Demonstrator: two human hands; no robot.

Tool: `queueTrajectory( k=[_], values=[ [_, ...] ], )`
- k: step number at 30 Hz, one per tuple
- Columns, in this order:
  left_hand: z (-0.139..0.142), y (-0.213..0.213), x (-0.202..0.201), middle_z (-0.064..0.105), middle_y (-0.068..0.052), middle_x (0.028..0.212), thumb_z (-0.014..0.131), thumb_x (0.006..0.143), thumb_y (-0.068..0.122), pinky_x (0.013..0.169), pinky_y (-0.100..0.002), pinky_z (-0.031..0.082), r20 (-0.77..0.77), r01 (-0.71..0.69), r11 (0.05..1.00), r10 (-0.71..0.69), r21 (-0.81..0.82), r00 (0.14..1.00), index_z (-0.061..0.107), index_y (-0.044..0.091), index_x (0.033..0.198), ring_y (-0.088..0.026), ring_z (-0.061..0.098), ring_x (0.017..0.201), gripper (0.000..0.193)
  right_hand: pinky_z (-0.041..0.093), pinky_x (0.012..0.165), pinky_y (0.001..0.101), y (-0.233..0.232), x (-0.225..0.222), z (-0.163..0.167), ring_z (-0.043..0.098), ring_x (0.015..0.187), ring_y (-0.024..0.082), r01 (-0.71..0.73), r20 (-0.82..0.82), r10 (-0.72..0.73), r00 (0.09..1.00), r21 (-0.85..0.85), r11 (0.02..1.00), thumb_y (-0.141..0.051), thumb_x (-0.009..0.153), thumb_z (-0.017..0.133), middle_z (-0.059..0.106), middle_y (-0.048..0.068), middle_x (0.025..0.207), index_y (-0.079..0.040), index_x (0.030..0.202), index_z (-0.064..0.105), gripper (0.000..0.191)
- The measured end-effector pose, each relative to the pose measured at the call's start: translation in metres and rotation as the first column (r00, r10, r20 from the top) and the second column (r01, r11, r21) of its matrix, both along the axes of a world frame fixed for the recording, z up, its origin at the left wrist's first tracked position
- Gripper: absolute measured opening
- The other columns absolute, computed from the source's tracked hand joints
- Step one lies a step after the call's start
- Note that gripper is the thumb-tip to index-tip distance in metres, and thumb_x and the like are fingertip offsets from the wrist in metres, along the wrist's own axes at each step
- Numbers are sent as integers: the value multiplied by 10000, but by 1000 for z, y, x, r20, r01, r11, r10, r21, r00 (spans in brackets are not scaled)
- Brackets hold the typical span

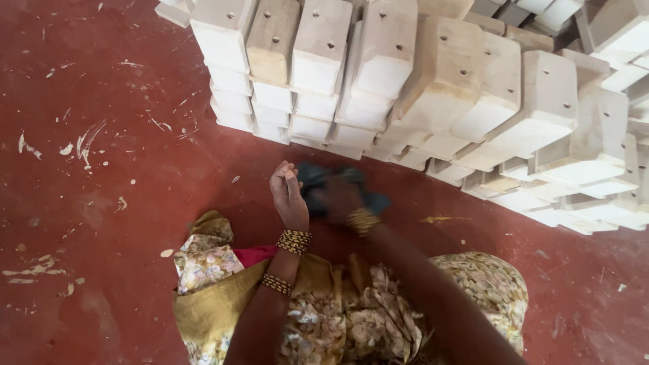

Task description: The person sits on the workshop floor and wipes white wooden blocks with a teal cloth, then stacks the wiped blocks one at a time into a growing row and pile on the floor. They repeatedly pick up blocks from a nearby pile, turn them, wipe surfaces, and place them into the stack.

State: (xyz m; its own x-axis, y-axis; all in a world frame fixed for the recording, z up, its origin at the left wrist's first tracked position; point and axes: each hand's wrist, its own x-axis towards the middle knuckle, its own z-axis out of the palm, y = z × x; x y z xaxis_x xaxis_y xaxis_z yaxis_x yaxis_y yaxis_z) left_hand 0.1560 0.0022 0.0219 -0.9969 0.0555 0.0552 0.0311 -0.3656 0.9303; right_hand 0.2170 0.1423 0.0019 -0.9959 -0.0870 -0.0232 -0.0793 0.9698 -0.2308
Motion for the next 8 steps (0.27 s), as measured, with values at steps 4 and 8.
queueTrajectory(
  k=[4,8],
  values=[
    [-6,1,0,623,-91,1336,523,1085,304,871,-302,537,0,20,1000,-20,-20,1000,569,27,1301,-165,627,1110,354,532,950,541,135,114,5,523,1326,465,39,-137,-19,990,146,988,-118,791,690,466,220,1503,-217,1353,620,574],
    [-11,4,1,648,-65,1299,512,1085,343,853,-295,542,41,72,996,-70,-51,997,596,50,1273,-161,651,1095,359,525,1011,536,243,250,51,571,1227,434,191,35,-198,980,138,972,-142,714,696,527,207,1409,-199,1339,589,636]
  ],
)
